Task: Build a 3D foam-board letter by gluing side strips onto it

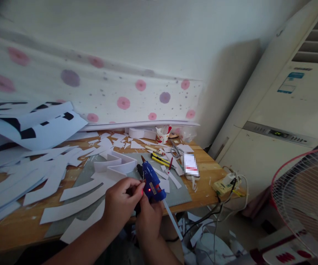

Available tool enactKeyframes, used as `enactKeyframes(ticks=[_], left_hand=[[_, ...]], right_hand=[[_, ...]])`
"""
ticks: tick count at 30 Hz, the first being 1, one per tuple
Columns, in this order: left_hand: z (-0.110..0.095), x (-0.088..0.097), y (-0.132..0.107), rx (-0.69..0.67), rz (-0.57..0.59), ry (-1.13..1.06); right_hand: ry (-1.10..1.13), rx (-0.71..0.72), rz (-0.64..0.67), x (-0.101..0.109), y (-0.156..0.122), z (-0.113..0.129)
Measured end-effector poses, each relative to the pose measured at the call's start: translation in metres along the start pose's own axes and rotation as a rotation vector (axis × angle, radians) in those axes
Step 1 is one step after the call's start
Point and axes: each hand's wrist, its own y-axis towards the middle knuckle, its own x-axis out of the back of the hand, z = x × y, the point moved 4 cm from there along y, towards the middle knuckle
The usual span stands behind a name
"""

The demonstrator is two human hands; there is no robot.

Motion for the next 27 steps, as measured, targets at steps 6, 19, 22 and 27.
enactKeyframes(ticks=[6,19,22,27], left_hand=[[-0.002,0.002,0.0,-0.02,-0.03,-0.006],[0.017,0.026,-0.009,-0.092,-0.039,0.016],[0.018,0.039,-0.018,-0.154,0.038,0.018],[0.037,0.057,-0.021,-0.131,0.209,0.133]], right_hand=[[0.101,-0.026,-0.035,0.001,0.001,0.009],[0.396,-0.131,0.09,-0.002,0.005,0.006],[0.351,-0.139,0.247,-0.009,0.007,0.015],[0.274,-0.172,0.428,-0.017,0.015,0.022]])
